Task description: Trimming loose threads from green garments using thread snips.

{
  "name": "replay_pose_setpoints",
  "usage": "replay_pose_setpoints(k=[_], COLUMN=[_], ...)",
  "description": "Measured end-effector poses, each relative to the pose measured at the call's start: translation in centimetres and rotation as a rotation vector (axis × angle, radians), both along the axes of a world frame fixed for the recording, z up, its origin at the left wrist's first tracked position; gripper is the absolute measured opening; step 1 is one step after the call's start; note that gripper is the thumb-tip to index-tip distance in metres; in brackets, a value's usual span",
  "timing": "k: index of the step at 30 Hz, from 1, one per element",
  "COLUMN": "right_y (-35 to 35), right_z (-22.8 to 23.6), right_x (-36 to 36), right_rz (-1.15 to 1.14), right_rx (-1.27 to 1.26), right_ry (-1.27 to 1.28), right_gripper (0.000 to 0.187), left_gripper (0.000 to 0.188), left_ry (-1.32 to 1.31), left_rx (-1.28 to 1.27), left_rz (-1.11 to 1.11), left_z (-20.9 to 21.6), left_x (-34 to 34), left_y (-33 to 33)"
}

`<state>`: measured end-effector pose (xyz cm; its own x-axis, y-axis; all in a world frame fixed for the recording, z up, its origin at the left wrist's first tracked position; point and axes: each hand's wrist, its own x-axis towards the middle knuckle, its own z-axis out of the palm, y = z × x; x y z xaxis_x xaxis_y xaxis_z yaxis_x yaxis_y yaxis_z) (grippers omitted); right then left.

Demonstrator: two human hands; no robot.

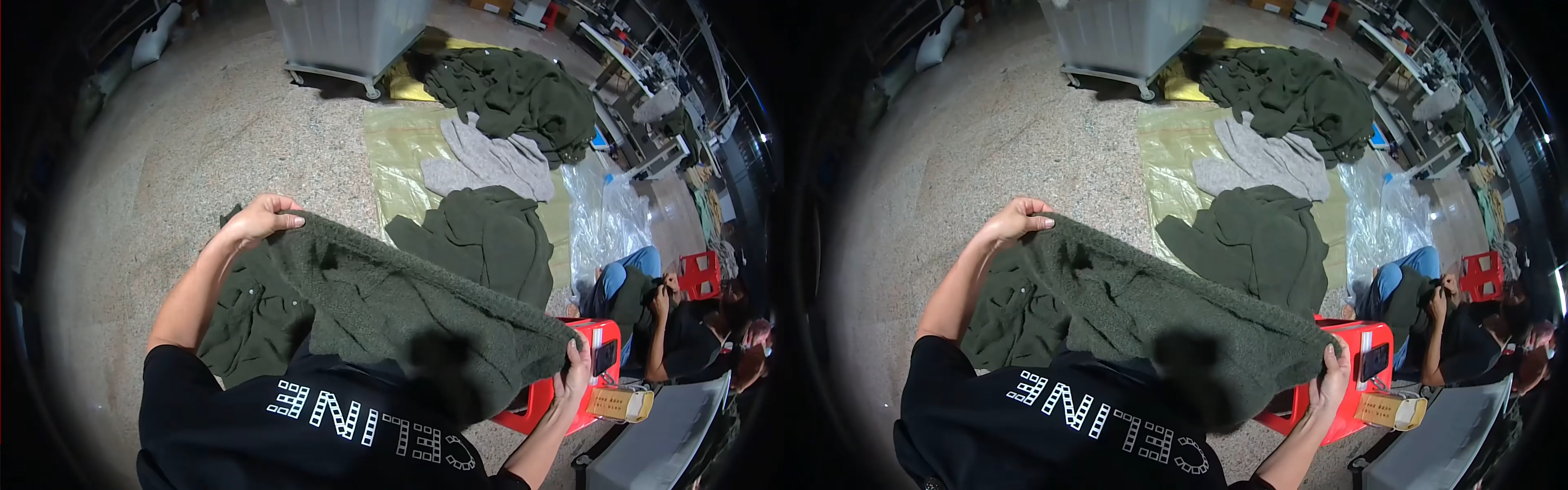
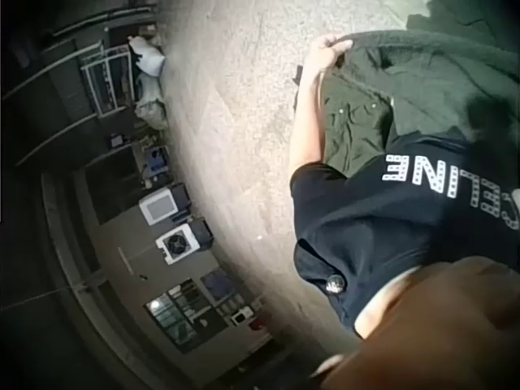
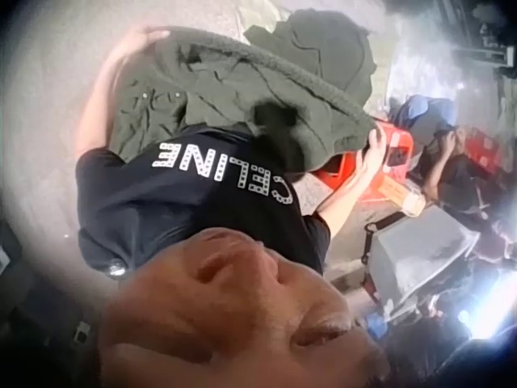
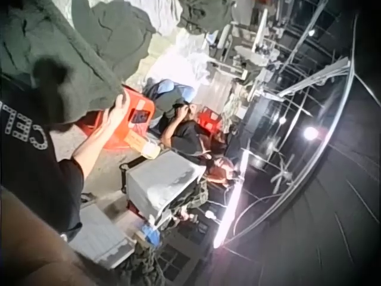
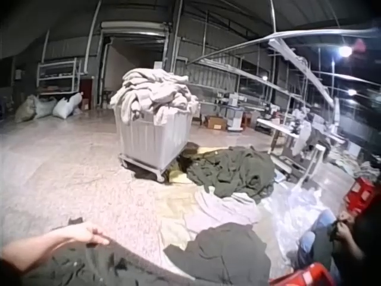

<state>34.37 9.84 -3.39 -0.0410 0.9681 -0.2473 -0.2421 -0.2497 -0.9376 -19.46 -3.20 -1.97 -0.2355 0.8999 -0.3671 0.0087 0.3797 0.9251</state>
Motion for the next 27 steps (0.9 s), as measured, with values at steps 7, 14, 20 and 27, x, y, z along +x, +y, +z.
replay_pose_setpoints(k=[7,14,20,27], right_y=[-0.2,-0.5,-0.7,-1.4], right_z=[-3.3,-4.6,-7.8,-11.0], right_x=[2.7,3.9,5.3,8.9], right_rz=[-0.107,-0.243,-0.364,-0.479], right_rx=[0.095,0.079,0.254,0.29], right_ry=[-0.035,-0.045,-0.442,-0.817], right_gripper=[0.016,0.015,0.007,0.01], left_gripper=[0.014,0.014,0.022,0.02], left_ry=[0.209,-0.361,-0.721,-0.472], left_rx=[-0.159,0.039,0.02,-0.041], left_rz=[-0.016,0.074,0.442,0.174], left_z=[0.3,-0.5,0.5,0.4], left_x=[0.7,0.7,3.7,4.3], left_y=[-0.3,-0.4,0.0,0.0])
